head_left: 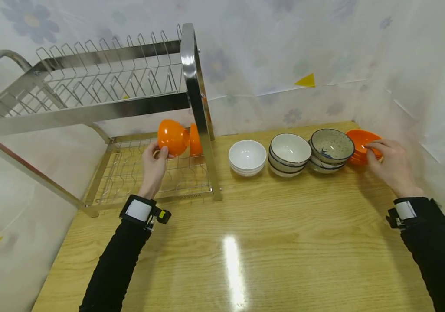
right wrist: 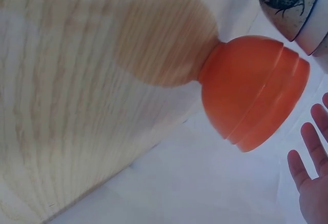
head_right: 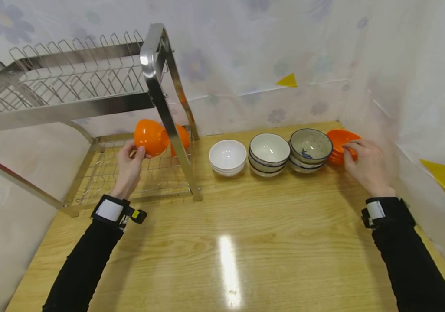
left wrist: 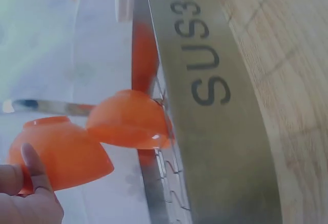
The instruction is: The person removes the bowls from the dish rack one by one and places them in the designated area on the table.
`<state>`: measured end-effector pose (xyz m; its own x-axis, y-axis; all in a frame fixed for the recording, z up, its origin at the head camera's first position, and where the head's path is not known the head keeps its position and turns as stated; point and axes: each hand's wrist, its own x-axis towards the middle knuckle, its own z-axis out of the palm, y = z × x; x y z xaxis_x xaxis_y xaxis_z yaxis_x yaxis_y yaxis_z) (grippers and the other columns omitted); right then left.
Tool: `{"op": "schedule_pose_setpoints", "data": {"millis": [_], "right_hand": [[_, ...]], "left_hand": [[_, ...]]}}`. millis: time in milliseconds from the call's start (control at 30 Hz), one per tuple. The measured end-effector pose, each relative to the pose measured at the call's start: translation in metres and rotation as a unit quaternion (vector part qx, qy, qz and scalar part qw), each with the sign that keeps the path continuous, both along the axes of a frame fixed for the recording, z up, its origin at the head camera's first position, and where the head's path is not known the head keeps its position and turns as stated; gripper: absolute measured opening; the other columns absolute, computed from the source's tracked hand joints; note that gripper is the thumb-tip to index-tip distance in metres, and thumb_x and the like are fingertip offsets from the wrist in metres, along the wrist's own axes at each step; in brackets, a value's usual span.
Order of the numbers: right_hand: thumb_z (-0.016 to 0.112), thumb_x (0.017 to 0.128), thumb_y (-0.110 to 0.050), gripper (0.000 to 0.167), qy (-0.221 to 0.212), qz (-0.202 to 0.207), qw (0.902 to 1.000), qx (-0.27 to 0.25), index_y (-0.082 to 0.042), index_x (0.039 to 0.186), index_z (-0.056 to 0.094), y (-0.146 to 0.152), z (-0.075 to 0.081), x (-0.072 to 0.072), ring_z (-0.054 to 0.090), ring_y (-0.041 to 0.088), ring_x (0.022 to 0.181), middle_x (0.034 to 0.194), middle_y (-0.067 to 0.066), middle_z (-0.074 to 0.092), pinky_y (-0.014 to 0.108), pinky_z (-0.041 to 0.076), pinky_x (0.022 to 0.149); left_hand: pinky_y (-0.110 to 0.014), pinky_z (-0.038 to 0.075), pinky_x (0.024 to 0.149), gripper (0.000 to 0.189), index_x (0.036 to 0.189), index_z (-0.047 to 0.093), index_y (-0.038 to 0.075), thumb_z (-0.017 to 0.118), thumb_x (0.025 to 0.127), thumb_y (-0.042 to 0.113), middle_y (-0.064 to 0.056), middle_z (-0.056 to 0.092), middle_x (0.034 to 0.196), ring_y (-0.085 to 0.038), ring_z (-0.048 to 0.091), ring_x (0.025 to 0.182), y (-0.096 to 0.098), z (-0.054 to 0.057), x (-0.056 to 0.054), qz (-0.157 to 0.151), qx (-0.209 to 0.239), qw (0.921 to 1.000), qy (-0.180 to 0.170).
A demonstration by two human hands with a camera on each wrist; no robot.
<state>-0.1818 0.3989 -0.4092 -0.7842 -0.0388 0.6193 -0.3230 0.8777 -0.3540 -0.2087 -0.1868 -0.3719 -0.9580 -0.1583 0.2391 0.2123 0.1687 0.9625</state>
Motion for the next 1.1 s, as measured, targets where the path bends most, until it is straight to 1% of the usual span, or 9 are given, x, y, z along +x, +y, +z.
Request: {"op": "schedule_pose_setpoints", "data": {"millis": [100,233,367,533,600,667,900,1000,1100], "right_hand": [[0.061,0.087,0.007,0.017,0.027,0.009,0.9996,0.005,0.015,0.099,0.069,-0.006,0.003,0.000,0.057,0.050,0.097,0.100,0.034,0.067,0.058,0.042,0.088],[0.063,0.086,0.008,0.015,0.054,0.029,0.9981,0.006,0.014,0.098,0.070,-0.014,0.007,-0.001,0.059,0.048,0.096,0.098,0.031,0.068,0.049,0.043,0.087],[0.064,0.085,0.011,0.016,0.067,0.043,0.9968,0.000,0.013,0.100,0.070,-0.019,0.013,0.000,0.058,0.047,0.097,0.099,0.030,0.067,0.039,0.040,0.089],[0.067,0.083,0.013,0.019,0.077,0.061,0.9952,-0.005,0.013,0.101,0.071,-0.033,0.024,0.003,0.058,0.046,0.098,0.101,0.030,0.069,0.022,0.039,0.096],[0.067,0.082,0.013,0.019,0.083,0.069,0.9941,-0.010,0.013,0.101,0.072,-0.040,0.027,0.003,0.059,0.046,0.098,0.102,0.030,0.069,0.018,0.037,0.097],[0.067,0.082,0.014,0.020,0.091,0.076,0.9929,-0.013,0.012,0.101,0.073,-0.045,0.030,0.003,0.059,0.046,0.098,0.102,0.029,0.070,0.019,0.038,0.097],[0.065,0.083,0.013,0.019,0.102,0.097,0.9900,-0.010,0.010,0.101,0.073,-0.059,0.034,0.003,0.059,0.045,0.098,0.102,0.028,0.070,0.046,0.041,0.091],[0.066,0.083,0.013,0.020,0.097,0.108,0.9894,-0.010,0.009,0.101,0.073,-0.068,0.037,0.007,0.058,0.044,0.100,0.103,0.026,0.069,0.043,0.040,0.091],[0.067,0.083,0.015,0.022,0.094,0.128,0.9873,-0.004,0.008,0.102,0.073,-0.081,0.041,0.012,0.058,0.043,0.102,0.106,0.025,0.069,0.037,0.039,0.090]], "left_hand": [[-0.016,0.052,0.077,0.030,0.130,0.054,-0.009,0.048,0.105,0.008,0.000,0.054,0.106,-0.007,0.057,0.080,0.001,0.003,0.011,-0.004,-0.020,0.9991,0.036],[-0.013,0.049,0.072,0.029,0.128,0.056,-0.009,0.050,0.104,0.007,-0.002,0.056,0.104,-0.013,0.056,0.080,-0.002,0.007,0.030,0.010,-0.058,0.9963,0.063],[-0.013,0.048,0.069,0.029,0.126,0.057,-0.010,0.052,0.104,0.007,-0.001,0.057,0.102,-0.009,0.054,0.077,-0.007,0.011,0.051,0.019,-0.078,0.9932,0.085],[-0.014,0.049,0.067,0.024,0.119,0.058,-0.012,0.055,0.102,0.004,0.003,0.055,0.098,-0.006,0.054,0.074,-0.010,0.013,0.072,0.008,-0.090,0.9886,0.120],[-0.014,0.048,0.066,0.021,0.117,0.059,-0.012,0.056,0.101,0.002,0.003,0.054,0.098,-0.006,0.054,0.074,-0.009,0.013,0.079,0.004,-0.108,0.9843,0.140],[-0.013,0.048,0.065,0.019,0.114,0.060,-0.012,0.057,0.099,-0.001,-0.002,0.055,0.098,-0.006,0.054,0.073,-0.008,0.013,0.085,0.001,-0.120,0.9789,0.165],[-0.004,0.048,0.072,0.014,0.106,0.063,-0.012,0.060,0.092,-0.013,-0.019,0.056,0.093,-0.002,0.052,0.077,-0.006,0.006,0.104,0.002,-0.166,0.9603,0.224],[-0.002,0.048,0.078,0.016,0.104,0.065,-0.012,0.063,0.088,-0.016,-0.020,0.056,0.091,-0.002,0.053,0.082,-0.003,0.004,0.110,0.000,-0.196,0.9500,0.243],[-0.003,0.048,0.081,0.021,0.103,0.066,-0.011,0.066,0.084,-0.019,-0.019,0.057,0.089,-0.010,0.058,0.082,0.000,0.002,0.116,-0.002,-0.226,0.9370,0.266]]}}
